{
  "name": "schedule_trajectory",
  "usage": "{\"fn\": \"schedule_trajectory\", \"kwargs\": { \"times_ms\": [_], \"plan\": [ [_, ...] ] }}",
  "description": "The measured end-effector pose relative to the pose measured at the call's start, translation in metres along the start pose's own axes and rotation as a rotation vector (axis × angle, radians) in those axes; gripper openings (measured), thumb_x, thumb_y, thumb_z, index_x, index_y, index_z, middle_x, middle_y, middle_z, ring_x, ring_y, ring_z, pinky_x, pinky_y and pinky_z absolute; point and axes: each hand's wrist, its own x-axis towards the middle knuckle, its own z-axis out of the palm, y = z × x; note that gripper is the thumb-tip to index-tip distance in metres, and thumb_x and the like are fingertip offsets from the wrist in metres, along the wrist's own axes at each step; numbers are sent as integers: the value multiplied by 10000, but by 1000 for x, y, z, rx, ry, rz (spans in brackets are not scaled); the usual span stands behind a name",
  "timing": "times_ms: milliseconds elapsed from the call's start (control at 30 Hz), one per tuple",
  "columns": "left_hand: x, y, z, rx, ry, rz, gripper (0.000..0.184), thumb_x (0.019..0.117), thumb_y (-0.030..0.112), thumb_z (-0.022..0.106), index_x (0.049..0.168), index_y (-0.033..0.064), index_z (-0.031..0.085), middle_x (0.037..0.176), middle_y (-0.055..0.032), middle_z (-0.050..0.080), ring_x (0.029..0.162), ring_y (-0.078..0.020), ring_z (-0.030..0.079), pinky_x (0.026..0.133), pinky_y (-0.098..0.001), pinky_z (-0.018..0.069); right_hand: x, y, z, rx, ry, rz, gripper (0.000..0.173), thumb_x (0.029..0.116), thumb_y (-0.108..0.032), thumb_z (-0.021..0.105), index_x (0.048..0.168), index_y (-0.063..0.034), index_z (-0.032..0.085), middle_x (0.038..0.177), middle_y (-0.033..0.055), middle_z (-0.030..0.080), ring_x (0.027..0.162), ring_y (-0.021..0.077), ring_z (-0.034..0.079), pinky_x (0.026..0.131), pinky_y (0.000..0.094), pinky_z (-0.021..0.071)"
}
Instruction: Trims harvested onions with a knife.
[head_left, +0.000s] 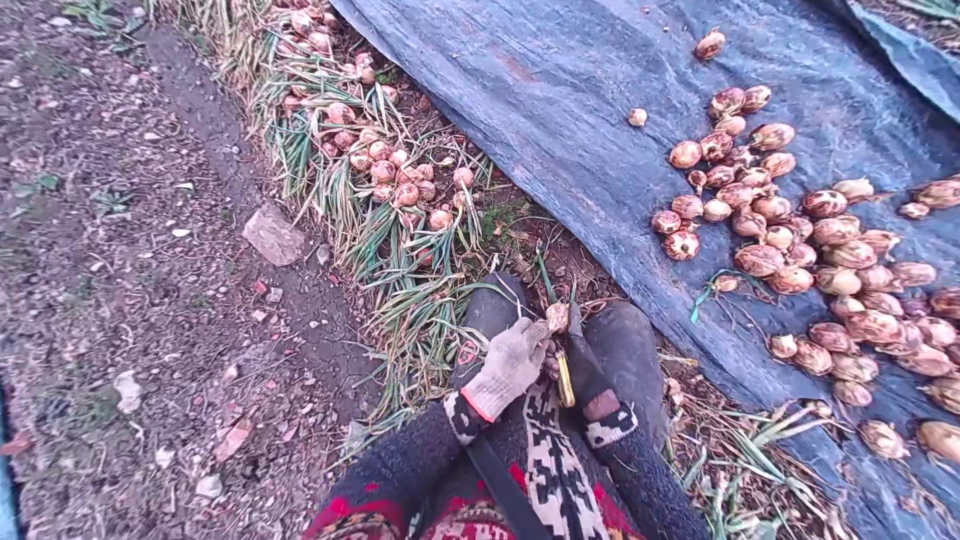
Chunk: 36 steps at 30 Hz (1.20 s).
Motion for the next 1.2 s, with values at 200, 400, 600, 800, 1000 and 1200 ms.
{"fn": "schedule_trajectory", "kwargs": {
  "times_ms": [200,400,600,800,1000,1200],
  "plan": [
    [129,-6,-60,73,355,21,253,975,178,591,1163,176,760,1141,-58,715,1046,-192,696,875,-403,601,-63,-87,22,205,-381,-554,668,1013,-664,362,1394,-149,552,689,25,609,507,149,614,457,321,557],
    [250,-149,-117,313,259,-667,676,887,293,686,1517,148,487,1417,-239,557,1186,-427,631,929,-624,542,-104,-142,24,-192,-103,-843,774,944,-802,278,1496,-288,449,766,37,662,511,143,614,427,297,536],
    [318,-229,-92,341,205,-657,762,871,166,694,1571,123,395,1479,-281,475,1245,-472,580,969,-618,531,-54,-67,-11,-514,418,-539,472,1004,-435,611,1276,-50,613,835,99,657,630,175,629,541,324,567],
    [333,-234,-75,333,195,-743,771,884,165,692,1587,151,375,1492,-309,448,1228,-483,588,938,-605,556,-42,-45,-9,-612,502,-459,569,924,-234,745,1426,-56,545,1105,91,726,886,134,701,795,316,601],
    [236,-253,-84,-461,279,-566,573,803,195,789,1344,85,638,1242,-129,698,1136,-235,676,975,-469,564,-34,-68,16,-1048,568,-571,532,972,-393,675,1444,-167,579,972,64,736,794,145,692,741,375,597],
    [98,-177,-86,-973,218,-233,653,801,62,750,1423,68,554,1323,-132,654,1151,-230,663,934,-401,592,-2,-44,34,-1001,378,-588,697,984,-451,642,1544,-96,428,1389,117,625,1191,154,645,1038,376,528]
  ]
}}
